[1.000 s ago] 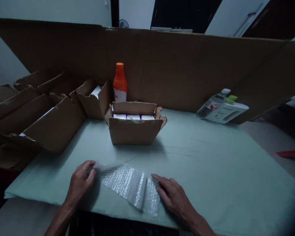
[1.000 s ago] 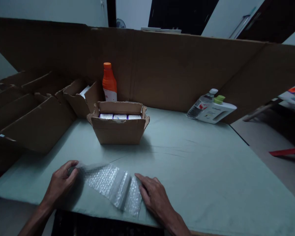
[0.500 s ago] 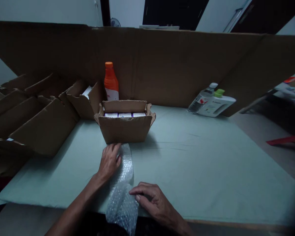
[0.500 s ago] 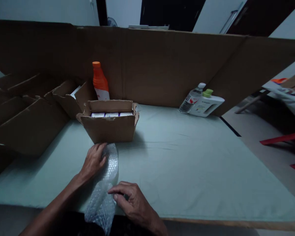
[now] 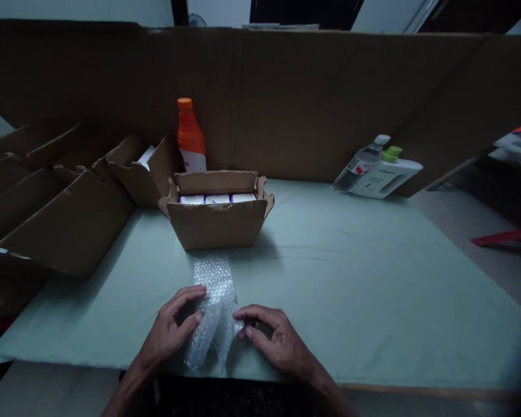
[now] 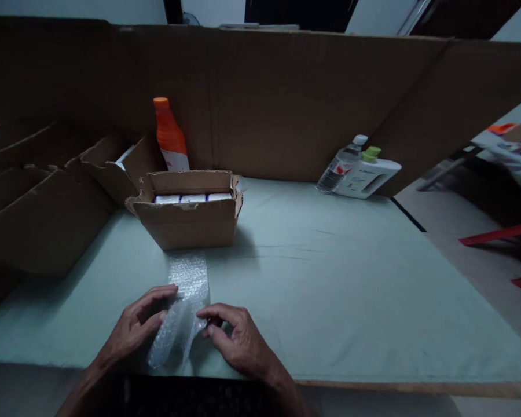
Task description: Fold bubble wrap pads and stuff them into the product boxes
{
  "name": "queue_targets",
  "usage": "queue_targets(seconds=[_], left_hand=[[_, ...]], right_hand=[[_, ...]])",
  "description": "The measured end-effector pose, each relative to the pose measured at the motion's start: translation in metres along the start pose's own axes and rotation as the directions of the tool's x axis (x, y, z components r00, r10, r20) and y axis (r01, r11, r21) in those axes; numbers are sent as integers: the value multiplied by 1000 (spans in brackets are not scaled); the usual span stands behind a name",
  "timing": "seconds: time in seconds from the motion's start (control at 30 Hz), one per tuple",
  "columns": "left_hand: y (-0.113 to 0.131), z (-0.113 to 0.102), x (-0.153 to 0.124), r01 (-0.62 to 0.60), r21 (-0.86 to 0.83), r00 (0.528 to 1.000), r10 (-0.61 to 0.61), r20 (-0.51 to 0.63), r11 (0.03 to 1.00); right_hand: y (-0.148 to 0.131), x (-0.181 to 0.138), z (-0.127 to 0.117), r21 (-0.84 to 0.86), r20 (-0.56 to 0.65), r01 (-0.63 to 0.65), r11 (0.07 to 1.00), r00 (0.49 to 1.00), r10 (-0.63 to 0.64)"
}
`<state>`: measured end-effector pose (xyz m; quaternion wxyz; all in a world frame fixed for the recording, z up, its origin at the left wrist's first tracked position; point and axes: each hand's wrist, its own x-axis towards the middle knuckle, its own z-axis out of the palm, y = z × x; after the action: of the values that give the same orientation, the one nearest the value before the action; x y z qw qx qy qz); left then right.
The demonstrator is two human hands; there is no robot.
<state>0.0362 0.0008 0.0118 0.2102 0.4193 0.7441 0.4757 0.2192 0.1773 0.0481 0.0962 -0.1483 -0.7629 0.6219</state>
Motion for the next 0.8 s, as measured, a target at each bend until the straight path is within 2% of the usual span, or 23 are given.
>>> queue_targets(seconds=[0.1,0.2,0.37,0.5,0.6,0.7,0.8], left_hand=[[13,-18,-17,52,-111,998,-48,45,992],[20,-23,-28,68,-148,995,-57,81,987],[14,-3,-34,60,-29,994,-57,91,998],[9,17,-35,-50,21,995,48,87,999],[12,15,-39,-105,29,988,101,121,994],[18,5,-44,-99,50,985,91,146,994],[22,5,-48,-84,33,992,80,94,996]], right_hand=[[6,4,2,33,-52,-15,999,998,17],[8,9,5,-11,-130,1,1000,992,-3],[-1,13,10,-104,-187,26,994,981,-45],[-13,14,12,-109,-200,88,990,974,-109],[-21,14,9,-90,-272,135,987,950,-154],[-28,14,6,-62,-338,150,987,927,-163],[-34,17,10,-50,-320,165,985,931,-172]])
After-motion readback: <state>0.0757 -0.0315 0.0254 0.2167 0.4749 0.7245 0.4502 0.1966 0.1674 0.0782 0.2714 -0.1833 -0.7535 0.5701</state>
